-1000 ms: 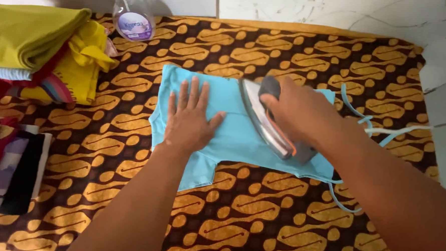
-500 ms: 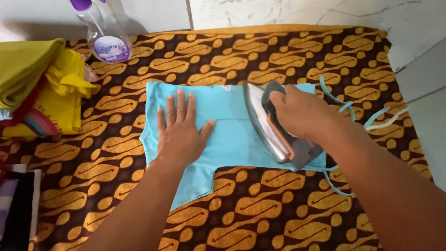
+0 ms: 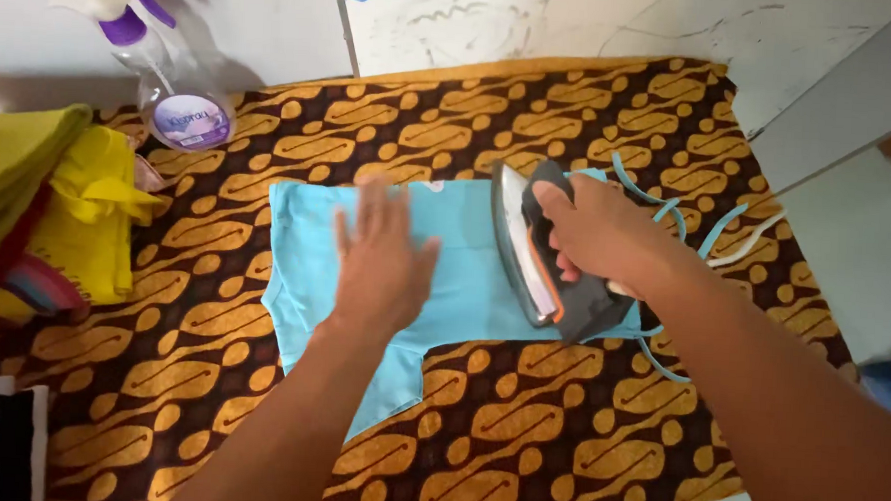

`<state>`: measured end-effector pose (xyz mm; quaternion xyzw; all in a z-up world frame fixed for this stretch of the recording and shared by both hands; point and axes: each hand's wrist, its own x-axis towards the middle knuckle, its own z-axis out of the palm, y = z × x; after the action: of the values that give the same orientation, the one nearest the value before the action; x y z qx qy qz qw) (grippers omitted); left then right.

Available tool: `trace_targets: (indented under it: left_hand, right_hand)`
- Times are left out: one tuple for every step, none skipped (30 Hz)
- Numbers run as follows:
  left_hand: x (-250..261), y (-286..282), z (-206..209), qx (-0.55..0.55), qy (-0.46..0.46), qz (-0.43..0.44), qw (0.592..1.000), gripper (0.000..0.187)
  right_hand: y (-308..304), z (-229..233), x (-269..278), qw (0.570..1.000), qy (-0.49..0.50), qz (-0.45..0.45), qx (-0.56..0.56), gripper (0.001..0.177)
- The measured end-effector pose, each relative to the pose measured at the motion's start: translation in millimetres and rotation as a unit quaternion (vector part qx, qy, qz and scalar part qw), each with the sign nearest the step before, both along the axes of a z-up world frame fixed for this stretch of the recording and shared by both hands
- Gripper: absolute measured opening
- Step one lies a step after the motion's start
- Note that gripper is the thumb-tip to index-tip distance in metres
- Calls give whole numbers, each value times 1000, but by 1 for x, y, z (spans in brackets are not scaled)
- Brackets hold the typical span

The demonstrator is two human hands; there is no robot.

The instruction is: Ironing and folding a light blue garment on an ironing board.

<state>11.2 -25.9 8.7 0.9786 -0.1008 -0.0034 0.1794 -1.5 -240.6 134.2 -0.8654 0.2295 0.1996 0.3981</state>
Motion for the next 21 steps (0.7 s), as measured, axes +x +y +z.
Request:
trace_targets:
  left_hand:
    - [2, -9, -5, -44, -22, -63, 997, 76]
    - [4, -18, -10, -89, -44, -125, 987, 70]
    - [3, -23, -18, -91, -40, -126, 987, 70]
    - [2, -29, -25, -84, -47, -146, 985, 68]
    - [2, -34, -32, -77, -57, -164, 982, 65]
    - [-2, -34, -30, -79, -56, -163, 982, 65]
    - [-3, -35, -28, -58, -74, -156, 983, 66]
    - [-5, -36, -25, -37, -92, -149, 984, 67]
    - [-5, -35, -24, -37, -94, -150, 983, 67]
    - [-5, -34, -23, -27, -91, -150, 984, 68]
    - [-4, -36, -22, -21, -88, -147, 985, 69]
    - [-2, -36, -24, -22, -92, -146, 985, 69]
    - [-1, -36, -26, -32, -90, -149, 984, 68]
    - [-1, -36, -28, -42, -87, -152, 984, 67]
    - [-1, -36, -28, -40, -85, -156, 983, 67]
    - [-1, -36, -27, -34, -92, -155, 983, 67]
    - [-3, -35, -28, -29, -97, -149, 984, 67]
    - [-6, -34, -29, -29, -92, -148, 984, 67]
    - [-6, -33, -28, -33, -93, -153, 983, 66]
    - [-5, -32, -26, -38, -93, -157, 982, 65]
    - [-5, -32, -23, -38, -97, -158, 982, 65]
  right_hand:
    - [-4, -10, 4, 1000, -24, 6, -12, 41]
    - [-9, -21, 7, 999, -47, 12, -25, 43]
    - [-6, -16, 10, 999, -43, 10, -26, 43]
    - [-2, -11, 14, 998, -44, -7, -35, 45]
    - [2, -5, 19, 998, -47, -23, -43, 46]
    - [1, -6, 20, 998, -47, -22, -45, 46]
    - [1, -7, 21, 997, -43, -25, -61, 47]
    - [0, -8, 22, 996, -39, -28, -77, 48]
    - [-3, -12, 17, 996, -42, -29, -77, 48]
    - [-7, -16, 12, 996, -53, -13, -67, 48]
    - [-11, -20, 8, 996, -64, 6, -60, 48]
    - [-13, -19, 8, 996, -68, 7, -62, 48]
    - [-15, -20, 5, 996, -61, 2, -62, 48]
    - [-17, -22, 2, 997, -55, -3, -61, 48]
    - [-18, -21, 3, 997, -53, -6, -59, 48]
    - [-19, -21, 4, 995, -48, -13, -83, 51]
    - [-19, -22, 6, 993, -41, -14, -108, 54]
    - [-17, -21, 8, 993, -37, -12, -108, 54]
    - [-15, -18, 13, 992, -42, -18, -114, 54]
    - [-12, -15, 17, 991, -48, -23, -120, 54]
    - [-15, -15, 19, 991, -51, -24, -120, 54]
